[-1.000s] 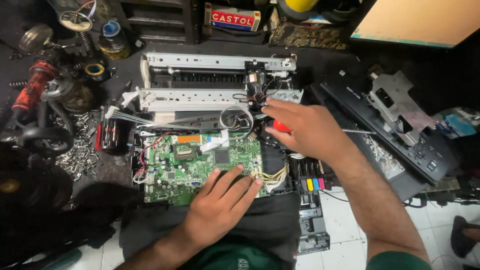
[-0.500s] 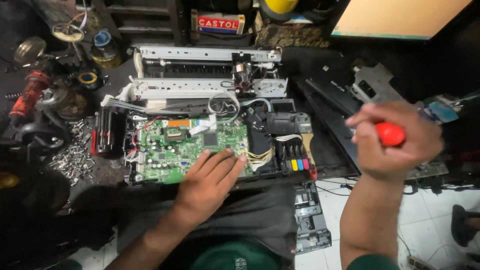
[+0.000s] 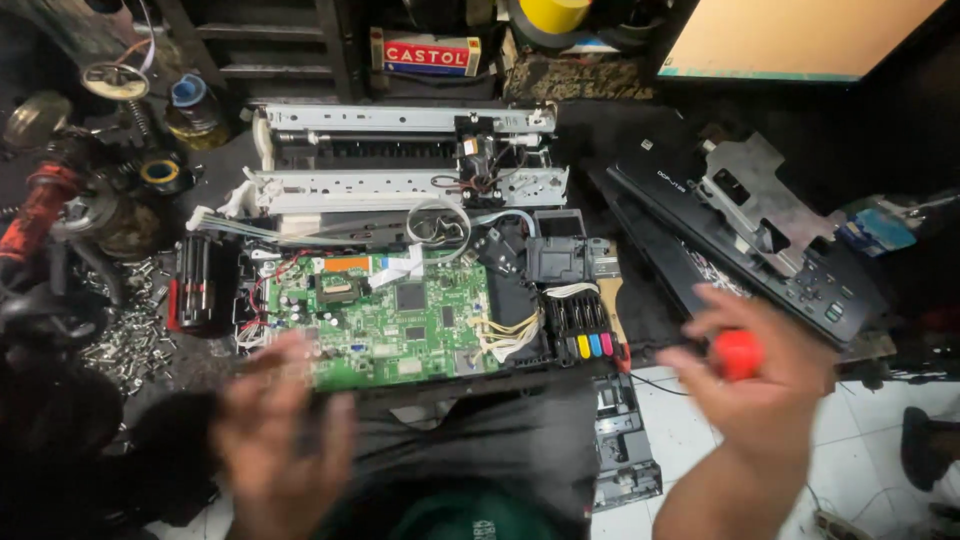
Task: Cleaning a circuit board with a brush and installing it into a printer chassis
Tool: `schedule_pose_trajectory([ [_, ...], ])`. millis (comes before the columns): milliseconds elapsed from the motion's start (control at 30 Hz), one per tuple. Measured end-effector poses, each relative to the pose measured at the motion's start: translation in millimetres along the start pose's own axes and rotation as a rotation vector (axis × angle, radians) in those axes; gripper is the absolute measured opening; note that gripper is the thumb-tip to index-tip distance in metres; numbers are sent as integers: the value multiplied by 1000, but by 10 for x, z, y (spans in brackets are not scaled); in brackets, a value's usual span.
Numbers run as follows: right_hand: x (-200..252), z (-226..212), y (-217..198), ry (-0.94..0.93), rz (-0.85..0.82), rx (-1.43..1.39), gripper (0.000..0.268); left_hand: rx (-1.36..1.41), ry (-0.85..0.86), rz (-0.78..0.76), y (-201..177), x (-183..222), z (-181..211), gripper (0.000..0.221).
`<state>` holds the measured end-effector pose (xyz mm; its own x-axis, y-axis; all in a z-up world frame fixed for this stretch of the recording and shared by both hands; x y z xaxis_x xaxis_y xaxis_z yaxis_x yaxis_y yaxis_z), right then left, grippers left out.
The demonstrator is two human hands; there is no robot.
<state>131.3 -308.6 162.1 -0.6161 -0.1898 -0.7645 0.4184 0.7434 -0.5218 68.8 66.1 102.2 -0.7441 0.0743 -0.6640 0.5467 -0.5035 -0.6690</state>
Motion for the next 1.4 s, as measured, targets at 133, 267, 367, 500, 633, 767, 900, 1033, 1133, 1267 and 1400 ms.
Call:
schedule_pose_trajectory([
  [133,296,131,564,298,-321,136,63,-209,-278,299,-298,388,-387,51],
  [267,556,237,743,383,-315,163,41,-70,-407,213,-137,538,-648,59],
  [367,662,330,784,381,-291,231,34,1,-452,129,-30,475,-646,49],
  [500,601,324,777,406,-260,240,32,19,-421,156,-2,510,-651,43],
  [633,619,419,784,593,-308,213,34,34,-413,166,12,538,-612,43],
  [767,662,509,755,574,-275,211,32,22,-467,142,60,602,-632,44],
  [900,568,472,722,594,-290,189,34,39,-460,144,81,611,-655,44],
  [1033,496,536,718,808,-477,214,43,114,-479,192,46,641,-789,40],
  [1133,351,513,724,674,-541,166,44,125,-480,157,-9,596,-927,36],
  [1267,367,645,726,775,-662,219,52,31,-392,111,-97,366,-881,27],
  [1400,251,306,575,634,-549,233,48,100,-462,172,-86,500,-870,29],
])
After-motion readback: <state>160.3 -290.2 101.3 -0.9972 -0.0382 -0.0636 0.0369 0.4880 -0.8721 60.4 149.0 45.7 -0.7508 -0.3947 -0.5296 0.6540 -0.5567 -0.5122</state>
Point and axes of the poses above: each hand's wrist, its own x-axis away from the middle knuckle, its own y-axis out of the palm, z = x × y, the point moved 9 cm from there along -x, towards the middle knuckle, and after that the axes turned 6 degrees about -x, right-handed, at the moved point
